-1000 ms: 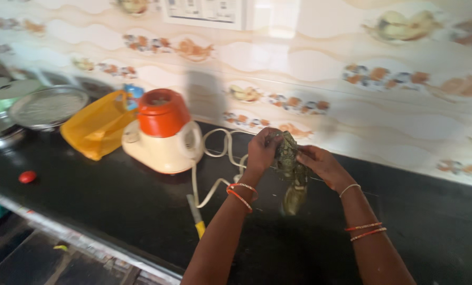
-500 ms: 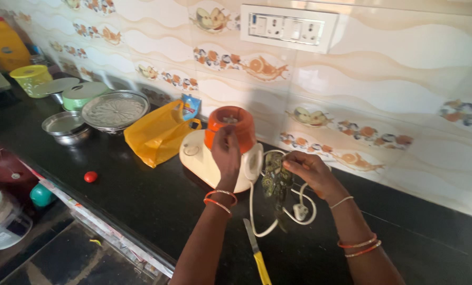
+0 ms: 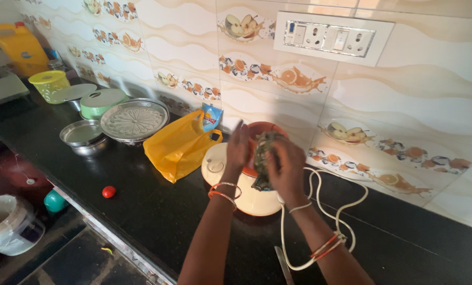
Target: The person rinses a blender jar and its lid under the tap, wipes the jar, lid and a spoon with a cloth, then fits the jar onto the blender base and wipes the base and its cord.
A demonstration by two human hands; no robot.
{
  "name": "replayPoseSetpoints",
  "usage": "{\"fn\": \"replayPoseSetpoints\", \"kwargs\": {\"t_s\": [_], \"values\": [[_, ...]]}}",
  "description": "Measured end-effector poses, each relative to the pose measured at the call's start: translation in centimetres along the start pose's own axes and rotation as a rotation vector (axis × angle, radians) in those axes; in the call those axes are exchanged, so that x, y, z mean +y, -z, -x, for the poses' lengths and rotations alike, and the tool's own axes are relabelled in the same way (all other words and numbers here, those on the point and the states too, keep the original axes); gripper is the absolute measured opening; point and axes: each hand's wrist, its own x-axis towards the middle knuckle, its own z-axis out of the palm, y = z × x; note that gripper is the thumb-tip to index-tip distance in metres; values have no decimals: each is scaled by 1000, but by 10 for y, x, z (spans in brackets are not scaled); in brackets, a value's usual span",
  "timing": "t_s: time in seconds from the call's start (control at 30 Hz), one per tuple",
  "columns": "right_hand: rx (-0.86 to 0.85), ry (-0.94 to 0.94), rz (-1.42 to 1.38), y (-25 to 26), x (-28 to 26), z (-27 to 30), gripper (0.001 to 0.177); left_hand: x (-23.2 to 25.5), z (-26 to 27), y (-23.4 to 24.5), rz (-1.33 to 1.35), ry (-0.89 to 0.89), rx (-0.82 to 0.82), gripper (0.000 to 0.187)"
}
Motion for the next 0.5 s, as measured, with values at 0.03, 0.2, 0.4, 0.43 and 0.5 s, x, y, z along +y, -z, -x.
{"fn": "replayPoseSetpoints", "kwargs": {"t_s": [0.03, 0.2, 0.4, 0.43, 0.5], "values": [[-28, 40, 74, -6, -5, 5, 28, -3, -1, 0, 31, 58, -50, 59], [-184, 157, 293, -23, -10, 13, 35, -6, -5, 15, 242, 183, -233, 53], [-234, 251, 332, -43, -10, 1, 29, 1, -22, 32, 416, 373, -383, 48], [-230, 267, 328, -43, -9, 0, 29, 1, -23, 34, 420, 372, -406, 48], [-228, 291, 314, -38, -7, 5, 28, -2, -22, 36, 361, 367, -408, 48]]}}
